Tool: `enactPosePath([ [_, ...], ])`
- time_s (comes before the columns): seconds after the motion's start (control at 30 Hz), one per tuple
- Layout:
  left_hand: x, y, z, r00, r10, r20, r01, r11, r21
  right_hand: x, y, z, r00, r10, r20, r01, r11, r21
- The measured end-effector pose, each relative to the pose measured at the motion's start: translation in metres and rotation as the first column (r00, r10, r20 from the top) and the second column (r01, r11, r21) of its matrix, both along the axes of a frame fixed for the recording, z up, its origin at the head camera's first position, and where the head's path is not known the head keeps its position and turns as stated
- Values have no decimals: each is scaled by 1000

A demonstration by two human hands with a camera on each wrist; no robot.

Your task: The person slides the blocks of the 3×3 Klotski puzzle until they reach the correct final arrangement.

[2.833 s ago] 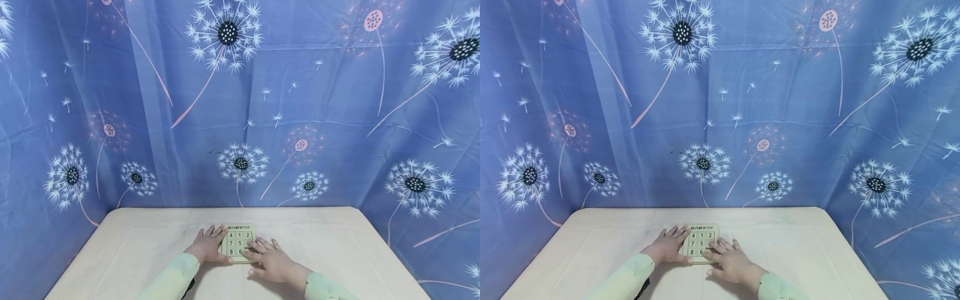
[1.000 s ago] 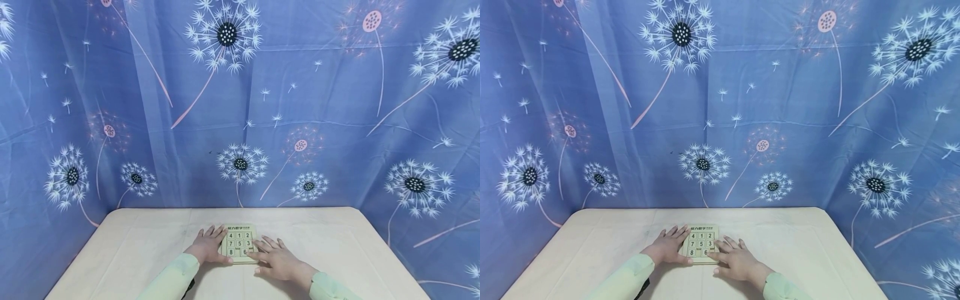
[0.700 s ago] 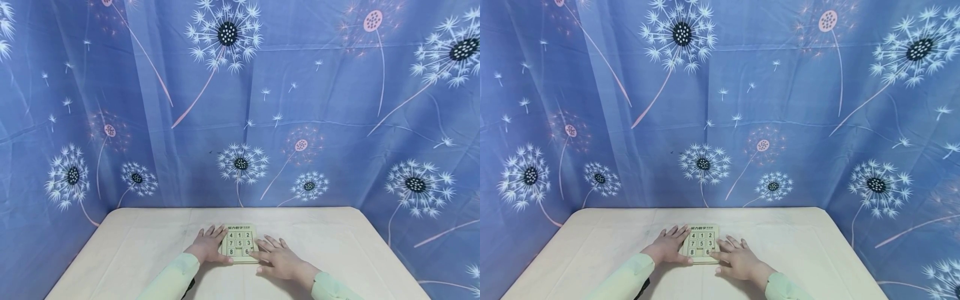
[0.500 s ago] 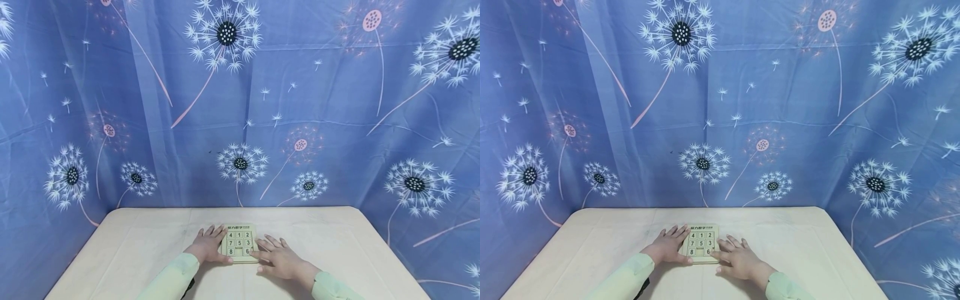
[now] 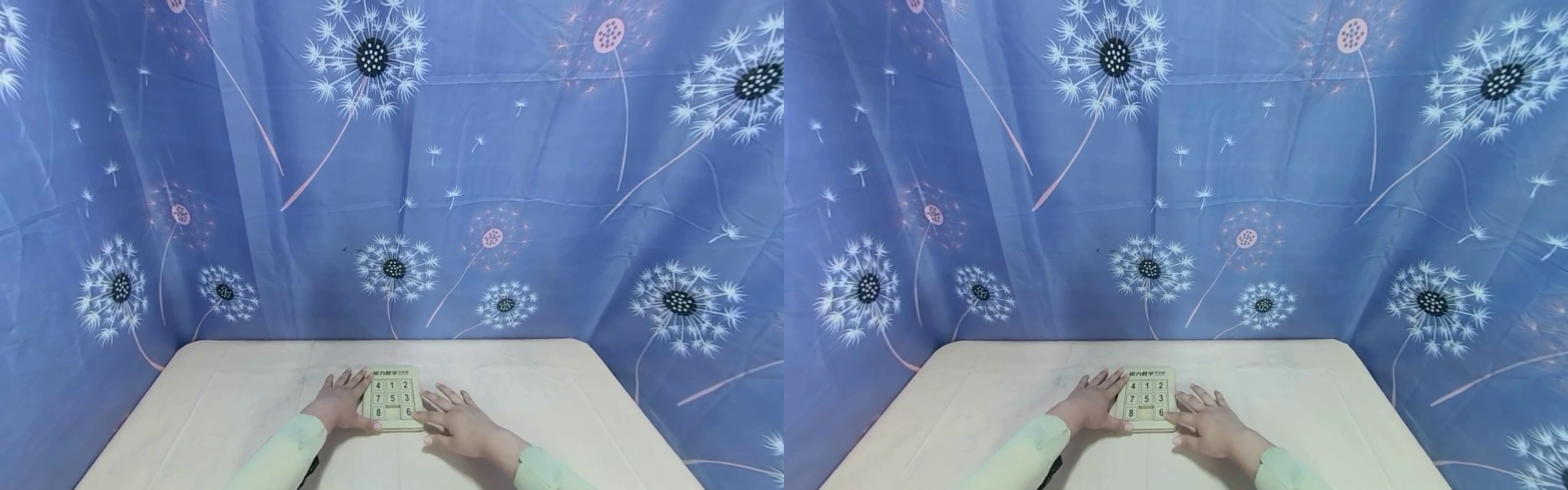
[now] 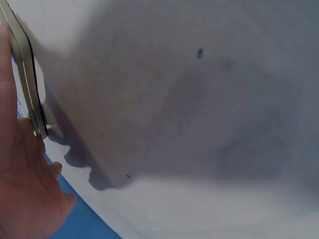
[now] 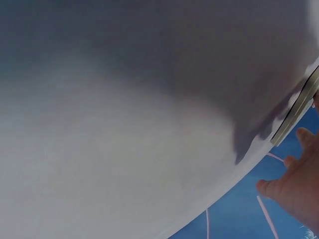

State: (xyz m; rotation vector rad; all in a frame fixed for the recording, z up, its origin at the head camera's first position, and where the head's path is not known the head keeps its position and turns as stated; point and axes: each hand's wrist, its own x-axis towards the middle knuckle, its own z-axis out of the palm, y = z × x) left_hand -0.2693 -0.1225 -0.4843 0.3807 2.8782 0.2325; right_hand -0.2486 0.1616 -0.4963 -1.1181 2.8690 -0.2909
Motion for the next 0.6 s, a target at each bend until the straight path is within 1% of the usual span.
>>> enactPosePath([
  [0.2, 0, 0, 0, 1000, 1, 6, -1, 1000, 5, 0, -2, 2, 1000, -7, 7, 7, 1000, -17],
  [0.37, -1, -1, -1, 1000, -10, 8, 10, 1000, 3, -3, -11, 5, 1000, -18, -5, 17, 997, -72],
  [0.47, -1, -1, -1, 1000, -17, 8, 17, 1000, 2, -5, -18, 6, 1000, -6, -24, 4, 996, -86],
  [0.6, -1, -1, 0, 1000, -21, 10, 21, 1000, 1, -6, -24, 5, 999, 15, -38, -18, 997, -75],
])
